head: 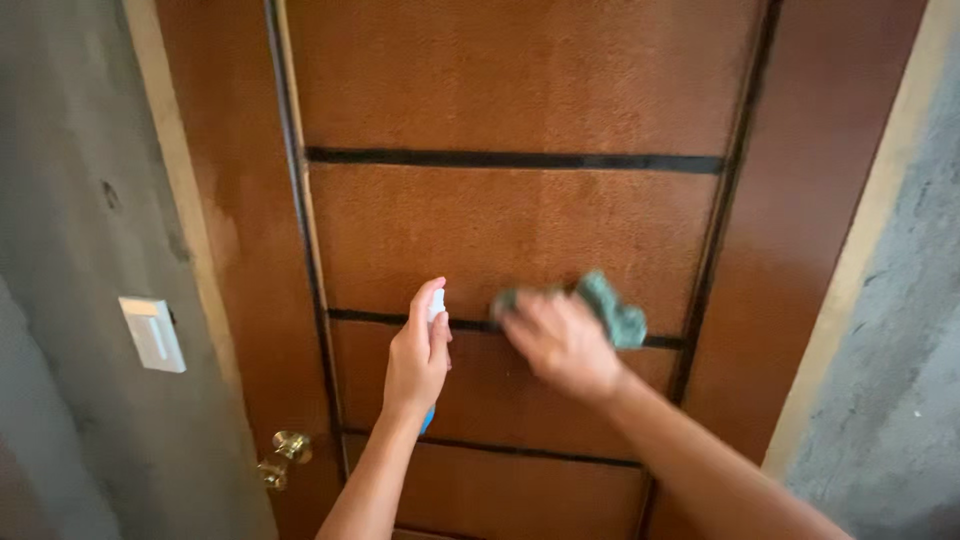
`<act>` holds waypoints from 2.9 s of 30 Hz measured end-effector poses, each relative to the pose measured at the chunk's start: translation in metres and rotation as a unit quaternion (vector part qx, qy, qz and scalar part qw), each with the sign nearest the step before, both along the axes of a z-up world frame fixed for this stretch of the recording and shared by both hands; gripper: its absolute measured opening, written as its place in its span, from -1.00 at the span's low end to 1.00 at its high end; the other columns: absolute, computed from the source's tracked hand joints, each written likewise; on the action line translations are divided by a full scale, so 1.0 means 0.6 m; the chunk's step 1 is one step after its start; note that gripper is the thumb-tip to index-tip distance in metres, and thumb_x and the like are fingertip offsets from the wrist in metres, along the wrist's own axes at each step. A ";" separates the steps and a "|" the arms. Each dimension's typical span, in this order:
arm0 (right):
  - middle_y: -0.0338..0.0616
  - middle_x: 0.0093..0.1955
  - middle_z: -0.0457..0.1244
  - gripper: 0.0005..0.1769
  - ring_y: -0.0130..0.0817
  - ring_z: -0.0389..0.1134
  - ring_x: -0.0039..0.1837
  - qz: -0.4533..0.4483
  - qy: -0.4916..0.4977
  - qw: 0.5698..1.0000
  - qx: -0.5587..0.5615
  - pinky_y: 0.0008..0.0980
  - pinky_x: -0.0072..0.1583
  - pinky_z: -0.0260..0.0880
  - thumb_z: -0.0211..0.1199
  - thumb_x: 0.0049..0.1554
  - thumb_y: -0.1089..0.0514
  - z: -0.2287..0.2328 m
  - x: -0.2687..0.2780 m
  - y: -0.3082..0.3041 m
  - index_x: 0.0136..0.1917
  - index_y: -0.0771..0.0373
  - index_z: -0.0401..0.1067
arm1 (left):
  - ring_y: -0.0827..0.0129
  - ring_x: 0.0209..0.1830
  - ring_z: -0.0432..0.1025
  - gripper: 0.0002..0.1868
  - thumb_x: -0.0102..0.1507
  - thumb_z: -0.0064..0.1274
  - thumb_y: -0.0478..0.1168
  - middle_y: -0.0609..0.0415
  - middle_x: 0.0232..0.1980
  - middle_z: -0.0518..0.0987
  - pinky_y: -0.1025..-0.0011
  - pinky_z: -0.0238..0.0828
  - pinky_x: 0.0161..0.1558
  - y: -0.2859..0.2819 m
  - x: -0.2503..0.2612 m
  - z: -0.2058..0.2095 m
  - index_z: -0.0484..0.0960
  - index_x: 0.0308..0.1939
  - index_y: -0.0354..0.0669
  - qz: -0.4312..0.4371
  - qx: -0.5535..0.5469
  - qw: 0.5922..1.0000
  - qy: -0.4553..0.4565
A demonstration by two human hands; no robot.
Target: The person sprays a cleaning solution onto a wooden door and wipes it with a cloth. They systematically clean the door surface, including the edges, panels, and around the door handle and latch.
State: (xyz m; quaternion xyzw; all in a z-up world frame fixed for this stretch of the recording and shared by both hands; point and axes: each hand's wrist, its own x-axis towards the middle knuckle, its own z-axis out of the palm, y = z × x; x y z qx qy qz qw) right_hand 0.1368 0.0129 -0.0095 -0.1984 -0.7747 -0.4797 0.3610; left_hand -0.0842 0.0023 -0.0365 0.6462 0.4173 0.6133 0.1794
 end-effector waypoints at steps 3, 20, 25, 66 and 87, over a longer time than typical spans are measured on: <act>-0.02 0.19 0.30 -0.44 -0.18 0.36 0.07 -0.008 -0.055 0.998 -0.018 -0.17 0.02 0.38 0.26 -0.04 0.16 -0.019 -0.003 -0.001 0.27 0.15 0.50 | 0.45 -0.62 0.39 -0.54 0.43 -0.23 -0.15 0.11 -0.40 0.48 0.42 0.45 -0.49 0.002 -0.031 -0.005 0.31 0.44 0.16 -0.015 -0.026 0.999 0.015; 0.03 0.22 0.24 -0.53 -0.10 0.28 0.14 -0.141 0.003 0.990 0.000 -0.08 0.08 0.33 0.20 0.13 0.10 0.035 -0.113 0.034 0.32 0.18 0.40 | 0.31 -0.49 0.51 -0.58 0.45 -0.16 -0.13 0.00 -0.40 0.56 0.26 0.47 -0.36 0.010 -0.086 -0.011 0.30 0.41 0.17 0.017 -0.011 0.994 0.109; -0.01 0.25 0.25 -0.42 -0.14 0.28 0.21 -0.043 -0.107 0.993 -0.024 -0.08 0.10 0.32 0.20 0.04 0.11 -0.007 -0.092 0.029 0.35 0.17 0.40 | 0.23 -0.40 0.54 -0.58 0.44 -0.16 -0.14 -0.02 -0.37 0.58 0.24 0.50 -0.25 0.025 -0.108 -0.027 0.31 0.40 0.14 0.049 0.055 0.992 0.101; -0.06 0.18 0.32 -0.53 -0.16 0.31 0.02 -0.021 0.001 1.000 0.002 -0.11 -0.01 0.29 0.32 -0.02 0.15 0.069 -0.241 0.046 0.20 0.04 0.52 | 0.09 -0.24 0.61 -0.57 0.45 -0.13 -0.24 -0.12 -0.20 0.63 0.18 0.52 -0.13 0.074 -0.298 0.110 0.31 0.42 0.02 0.057 0.222 0.970 0.077; -0.06 0.15 0.30 -0.55 -0.22 0.34 0.07 -0.043 -0.050 0.997 0.033 -0.18 0.02 0.37 0.34 0.01 0.14 0.172 -0.292 0.066 0.21 0.00 0.53 | 0.61 -0.59 0.35 -0.56 0.50 -0.35 -0.14 0.16 -0.42 0.45 0.57 0.40 -0.52 0.127 -0.334 0.071 0.27 0.47 0.00 -0.108 0.164 0.978 -0.075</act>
